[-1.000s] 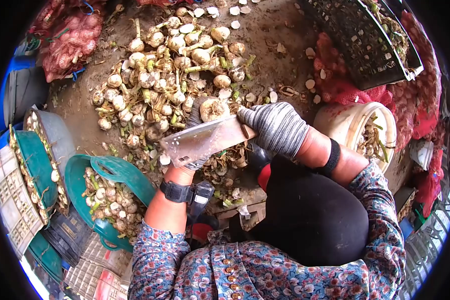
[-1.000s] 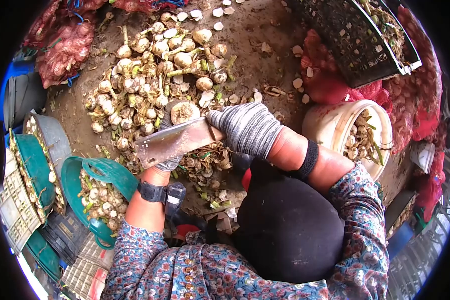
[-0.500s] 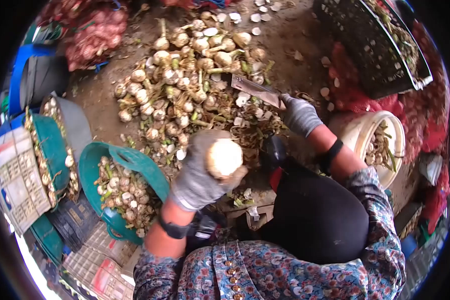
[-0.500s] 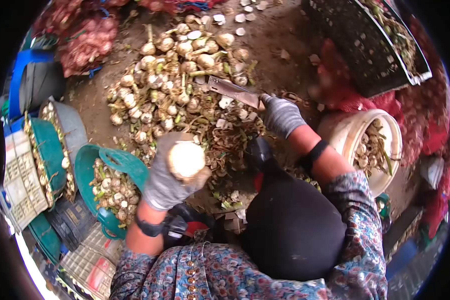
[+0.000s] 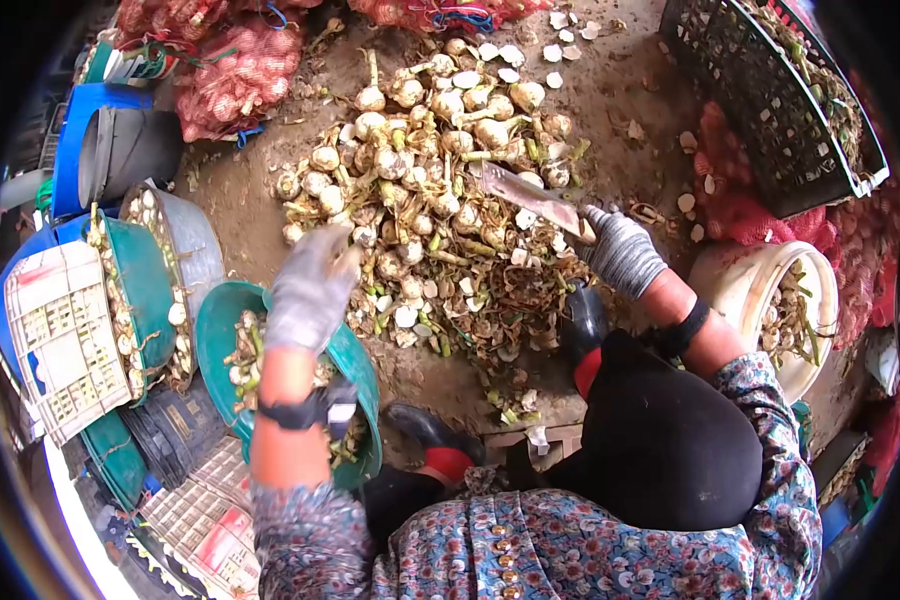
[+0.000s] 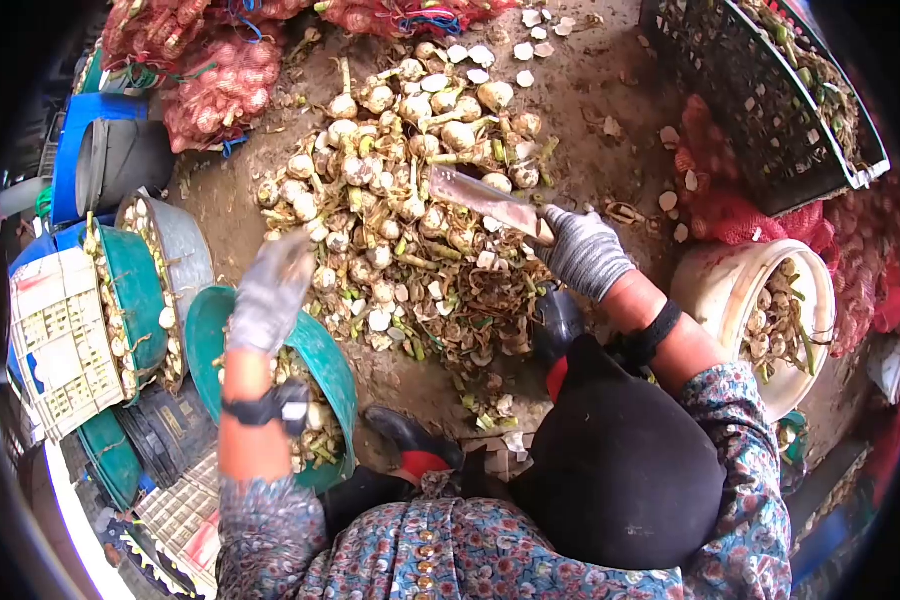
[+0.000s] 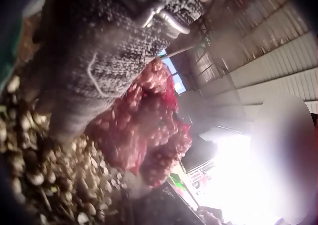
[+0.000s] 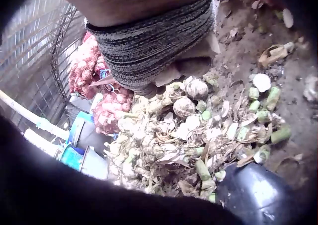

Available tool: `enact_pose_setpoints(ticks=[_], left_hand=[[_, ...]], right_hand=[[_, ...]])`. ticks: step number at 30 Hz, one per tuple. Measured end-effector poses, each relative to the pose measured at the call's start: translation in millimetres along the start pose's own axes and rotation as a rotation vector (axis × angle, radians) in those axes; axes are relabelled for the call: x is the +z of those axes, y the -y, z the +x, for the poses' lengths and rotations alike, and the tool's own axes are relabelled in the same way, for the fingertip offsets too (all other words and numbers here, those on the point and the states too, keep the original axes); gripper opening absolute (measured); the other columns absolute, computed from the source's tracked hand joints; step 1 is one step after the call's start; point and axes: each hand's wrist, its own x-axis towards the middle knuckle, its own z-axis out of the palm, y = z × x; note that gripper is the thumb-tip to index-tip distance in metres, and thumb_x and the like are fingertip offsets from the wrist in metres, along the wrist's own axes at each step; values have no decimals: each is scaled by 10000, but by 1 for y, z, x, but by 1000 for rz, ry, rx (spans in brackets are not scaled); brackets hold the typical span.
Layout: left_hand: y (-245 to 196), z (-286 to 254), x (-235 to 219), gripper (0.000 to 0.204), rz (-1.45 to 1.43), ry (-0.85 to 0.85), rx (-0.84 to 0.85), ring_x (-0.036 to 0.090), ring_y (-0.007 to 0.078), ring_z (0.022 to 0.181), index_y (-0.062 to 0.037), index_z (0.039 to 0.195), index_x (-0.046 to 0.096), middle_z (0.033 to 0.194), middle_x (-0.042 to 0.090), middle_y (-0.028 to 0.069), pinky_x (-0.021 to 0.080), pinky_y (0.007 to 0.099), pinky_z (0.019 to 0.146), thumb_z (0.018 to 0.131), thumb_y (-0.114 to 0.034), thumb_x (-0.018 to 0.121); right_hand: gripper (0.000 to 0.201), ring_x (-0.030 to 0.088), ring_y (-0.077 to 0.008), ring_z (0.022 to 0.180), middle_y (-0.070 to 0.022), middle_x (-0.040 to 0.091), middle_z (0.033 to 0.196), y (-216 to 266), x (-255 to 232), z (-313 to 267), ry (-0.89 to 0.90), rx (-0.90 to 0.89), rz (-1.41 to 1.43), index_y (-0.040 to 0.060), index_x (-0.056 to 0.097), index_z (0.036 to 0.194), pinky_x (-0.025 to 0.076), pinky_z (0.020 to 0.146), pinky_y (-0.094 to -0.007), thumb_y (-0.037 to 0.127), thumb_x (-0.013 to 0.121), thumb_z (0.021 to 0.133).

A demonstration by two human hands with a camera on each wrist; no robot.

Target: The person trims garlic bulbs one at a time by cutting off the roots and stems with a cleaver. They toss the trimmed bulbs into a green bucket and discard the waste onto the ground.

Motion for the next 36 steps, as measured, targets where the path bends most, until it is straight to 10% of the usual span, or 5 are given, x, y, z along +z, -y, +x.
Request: enact_pose_setpoints(ticks=[10, 15, 22, 31, 36], left_hand=[[51, 175, 111, 906, 398, 142, -198, 495, 385, 1314, -68, 1470, 374, 1459, 452, 253, 423, 429, 1101, 755, -413, 810], [24, 132, 111, 598, -957, 161, -448, 559, 210, 1048, -91, 1288, 422, 1189, 569, 135, 547, 383, 895, 825, -202, 783], [-36, 32, 130, 728, -979, 31, 431, 566, 194, 1128, -109, 1437, 344, 1312, 517, 94, 517, 330, 975, 832, -92, 749], [-42, 14, 137, 642, -1649, 358, -127, 565, 178, 1161, -111, 1454, 338, 1339, 512, 80, 515, 341, 972, 907, -129, 673], [-30, 7, 159, 437, -411, 21, 470, 641, 203, 1036, -88, 1276, 587, 1136, 671, 95, 518, 331, 908, 865, -173, 709]], right_hand=[[471, 679, -377, 746, -184, 690, 825, -9, 4, -1, 49, -8, 58, 143, 610, 1246, 554, 681, -449, 360, 710, 841], [422, 687, -350, 752, -144, 689, 817, 24, -15, -3, -92, -241, 205, 139, 639, 1165, 536, 660, -444, 299, 727, 785], [286, 669, -338, 719, -104, 641, 740, 57, -28, -12, -17, -490, 117, 158, 634, 1040, 513, 599, -457, 145, 653, 756], [240, 672, -344, 734, -117, 642, 748, 54, -27, -17, 6, -472, 34, 130, 624, 1001, 515, 606, -449, 146, 648, 763], [279, 669, -366, 739, -132, 649, 758, 40, -22, -12, 63, -409, 11, 129, 627, 1021, 515, 615, -457, 133, 659, 744]])
